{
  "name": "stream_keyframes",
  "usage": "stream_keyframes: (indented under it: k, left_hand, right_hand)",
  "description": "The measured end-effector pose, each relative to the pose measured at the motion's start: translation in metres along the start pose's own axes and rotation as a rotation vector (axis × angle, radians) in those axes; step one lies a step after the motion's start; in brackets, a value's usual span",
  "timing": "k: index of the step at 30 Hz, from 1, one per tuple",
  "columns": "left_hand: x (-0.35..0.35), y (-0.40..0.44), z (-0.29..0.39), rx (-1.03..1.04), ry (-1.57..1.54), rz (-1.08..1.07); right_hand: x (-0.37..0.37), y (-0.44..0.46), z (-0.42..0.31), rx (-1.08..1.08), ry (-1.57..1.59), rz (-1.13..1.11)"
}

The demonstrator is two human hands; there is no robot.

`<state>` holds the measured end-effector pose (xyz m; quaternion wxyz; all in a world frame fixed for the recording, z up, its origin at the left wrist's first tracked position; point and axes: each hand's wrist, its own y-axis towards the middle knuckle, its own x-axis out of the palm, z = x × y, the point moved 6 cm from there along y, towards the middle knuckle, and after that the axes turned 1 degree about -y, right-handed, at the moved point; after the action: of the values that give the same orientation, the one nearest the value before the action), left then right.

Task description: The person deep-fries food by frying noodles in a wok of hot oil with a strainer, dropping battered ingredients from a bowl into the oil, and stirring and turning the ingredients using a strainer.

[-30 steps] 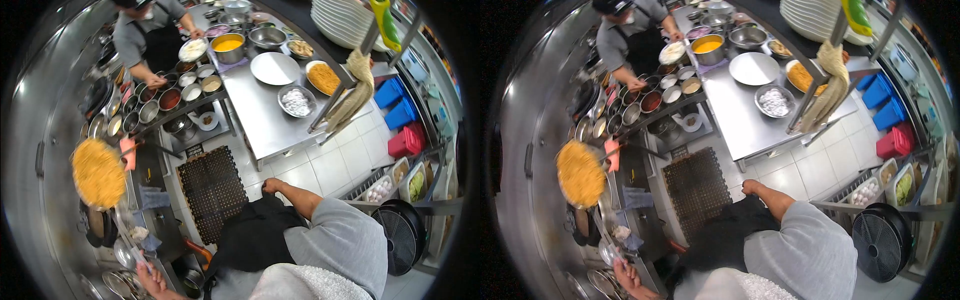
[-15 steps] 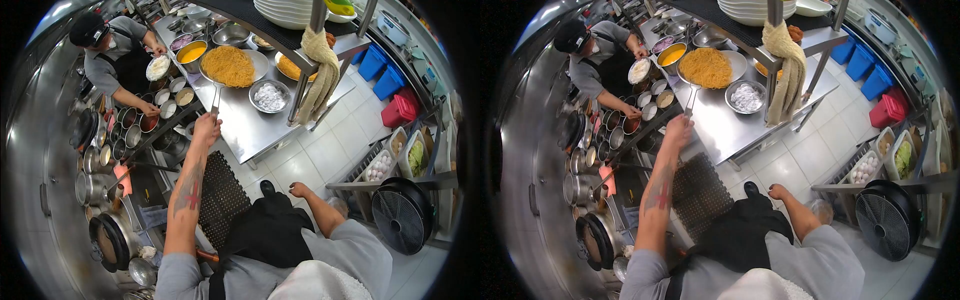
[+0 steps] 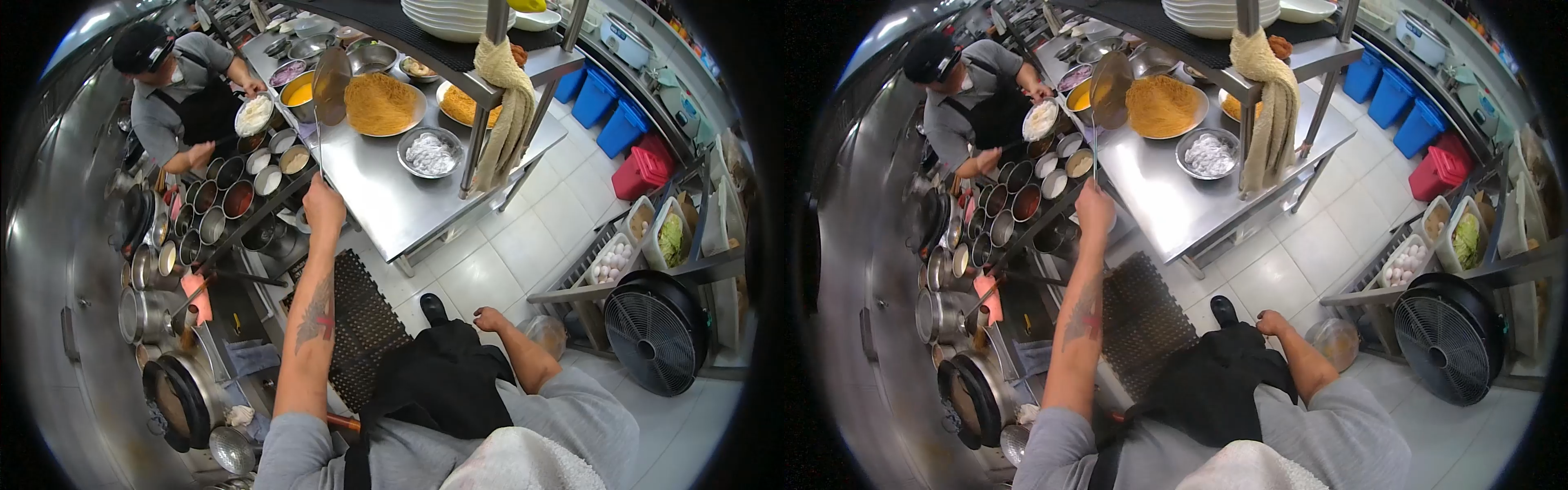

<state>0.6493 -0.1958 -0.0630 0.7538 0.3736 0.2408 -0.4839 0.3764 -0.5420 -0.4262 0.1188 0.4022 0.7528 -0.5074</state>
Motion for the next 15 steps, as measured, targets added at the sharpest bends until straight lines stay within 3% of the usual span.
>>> stream_keyframes:
  k: [4,6,8,10,15]
  left_hand:
    - [-0.030,-0.051,-0.021,-0.027,-0.104,0.094]
    - [-0.036,-0.075,-0.050,0.067,-0.065,0.215]
    - [-0.026,-0.116,-0.076,-0.620,-0.927,-0.202]
    - [-0.040,-0.171,-0.089,-0.784,-1.359,-0.245]
    - [-0.128,-0.347,-0.138,-0.894,-1.618,-0.373]
  right_hand:
    - [-0.004,-0.010,-0.014,-0.003,-0.086,0.002]
    - [0.004,-0.015,-0.025,-0.080,-0.132,-0.011]
    - [0.015,-0.008,-0.025,-0.099,-0.195,-0.017]
    - [0.017,-0.019,-0.039,-0.101,-0.215,-0.039]
    - [0.039,-0.034,-0.073,-0.119,-0.299,-0.092]
